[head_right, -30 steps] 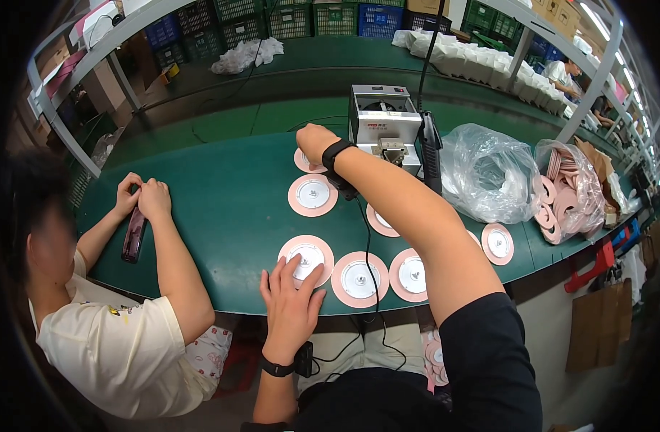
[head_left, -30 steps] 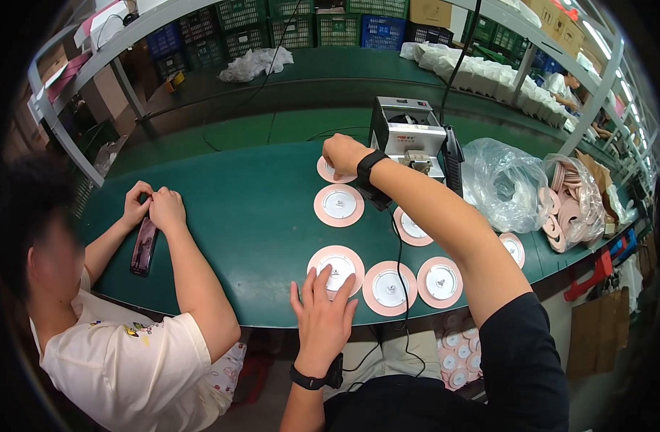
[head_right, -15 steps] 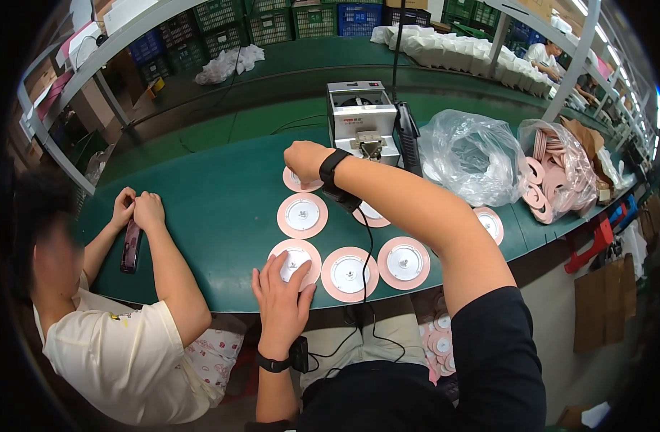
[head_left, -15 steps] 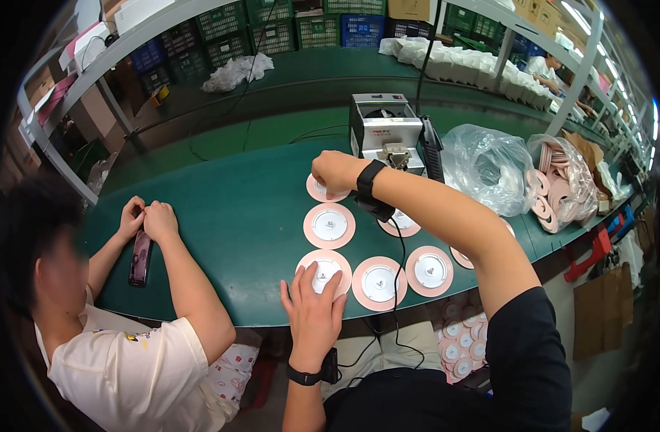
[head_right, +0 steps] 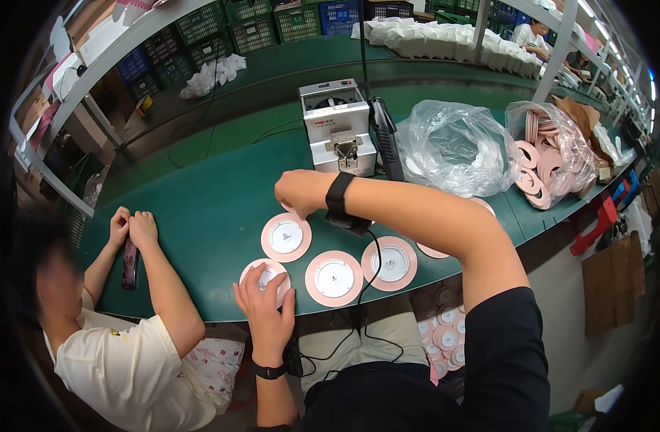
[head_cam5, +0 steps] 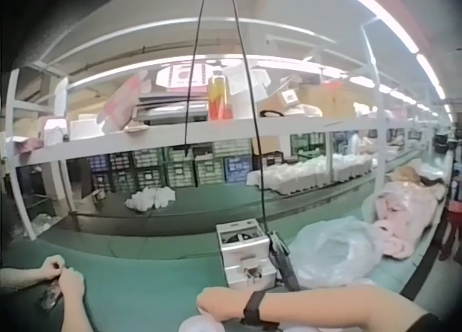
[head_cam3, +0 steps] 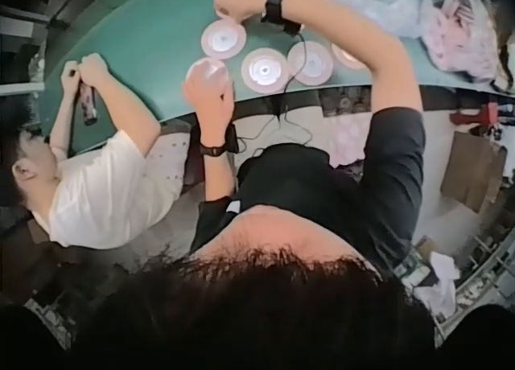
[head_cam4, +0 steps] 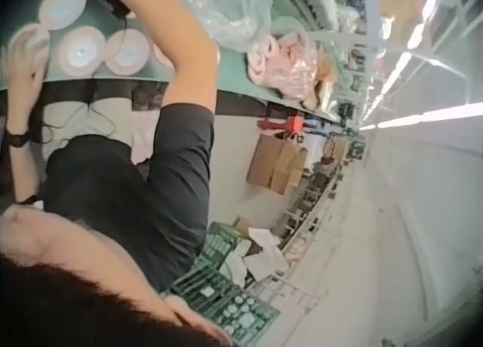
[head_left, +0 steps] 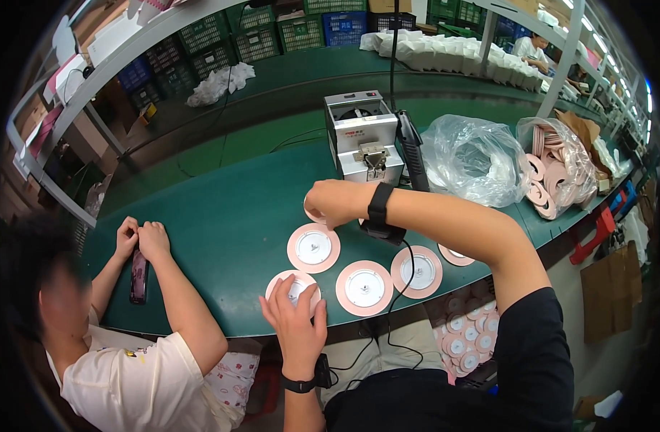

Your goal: The person arranges pink rings on the table, fits white discs into the center of each ring, and uses a power screwdriver to fasten them with screws from a dispenser.

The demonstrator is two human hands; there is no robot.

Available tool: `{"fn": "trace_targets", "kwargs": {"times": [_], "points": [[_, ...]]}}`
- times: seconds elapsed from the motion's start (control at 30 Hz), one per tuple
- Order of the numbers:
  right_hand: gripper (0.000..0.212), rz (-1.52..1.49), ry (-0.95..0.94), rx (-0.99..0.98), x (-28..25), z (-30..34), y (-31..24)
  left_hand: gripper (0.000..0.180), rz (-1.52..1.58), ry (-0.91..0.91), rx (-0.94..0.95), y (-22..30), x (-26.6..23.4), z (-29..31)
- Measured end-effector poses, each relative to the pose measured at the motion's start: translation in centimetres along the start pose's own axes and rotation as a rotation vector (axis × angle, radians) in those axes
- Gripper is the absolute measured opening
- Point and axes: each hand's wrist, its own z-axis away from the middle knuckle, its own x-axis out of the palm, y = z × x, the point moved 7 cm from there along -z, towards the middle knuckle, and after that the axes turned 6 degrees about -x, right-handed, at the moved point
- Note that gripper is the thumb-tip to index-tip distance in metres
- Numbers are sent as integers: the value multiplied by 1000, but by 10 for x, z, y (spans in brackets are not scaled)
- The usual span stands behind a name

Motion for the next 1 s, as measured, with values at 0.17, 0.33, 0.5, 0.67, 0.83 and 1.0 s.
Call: {"fn": "trace_targets", "kwargs": {"times": [0.17,0.33,0.5,0.67,0.83,1.0], "points": [[23,-77,69,-68,7,15,-17,37,-71,19,-73,-5,-1,-4],[22,-132,41,-53,-1,37,-37,39,-113,3,-96,-12,0,-8],[31,-201,453,-110,-55,96,-23,40,-115,0,-102,-19,-1,-9],[34,-114,909,505,-112,199,67,38,-80,62,-19,1,-13,0],[44,-205,722,667,-56,207,103,40,29,-123,200,54,18,6],[51,-981,990,731,-36,201,96,44,127,-160,320,89,26,19]]}}
